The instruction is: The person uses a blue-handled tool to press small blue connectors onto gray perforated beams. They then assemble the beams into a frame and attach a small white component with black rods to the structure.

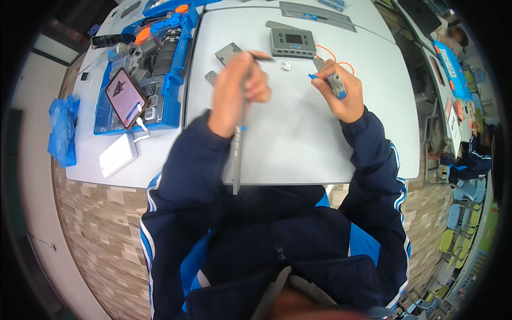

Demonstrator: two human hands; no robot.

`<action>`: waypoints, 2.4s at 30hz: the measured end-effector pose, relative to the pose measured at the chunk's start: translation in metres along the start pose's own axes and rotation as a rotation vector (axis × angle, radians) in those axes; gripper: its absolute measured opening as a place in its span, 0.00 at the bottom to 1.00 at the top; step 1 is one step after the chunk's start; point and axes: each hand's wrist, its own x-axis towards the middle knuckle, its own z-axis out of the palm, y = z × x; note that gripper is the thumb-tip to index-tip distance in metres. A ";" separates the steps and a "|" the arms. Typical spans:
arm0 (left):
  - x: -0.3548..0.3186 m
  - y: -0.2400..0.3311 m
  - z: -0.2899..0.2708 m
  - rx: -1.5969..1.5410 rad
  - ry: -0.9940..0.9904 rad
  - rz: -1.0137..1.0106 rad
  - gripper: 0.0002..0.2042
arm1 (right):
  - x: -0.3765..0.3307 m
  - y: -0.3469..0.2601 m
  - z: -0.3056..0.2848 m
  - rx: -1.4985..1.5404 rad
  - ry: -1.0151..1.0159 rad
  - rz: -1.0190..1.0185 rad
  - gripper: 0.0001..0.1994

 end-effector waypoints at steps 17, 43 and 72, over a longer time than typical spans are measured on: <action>-0.007 -0.061 -0.021 0.124 -0.105 -0.345 0.10 | -0.003 0.000 0.006 0.526 -0.241 0.501 0.11; -0.005 -0.031 -0.013 0.356 0.031 -0.137 0.08 | -0.002 -0.015 0.005 0.584 -0.131 0.617 0.14; -0.006 -0.036 -0.029 1.176 -0.160 -0.055 0.05 | -0.003 -0.006 0.008 -0.724 -0.320 -0.323 0.27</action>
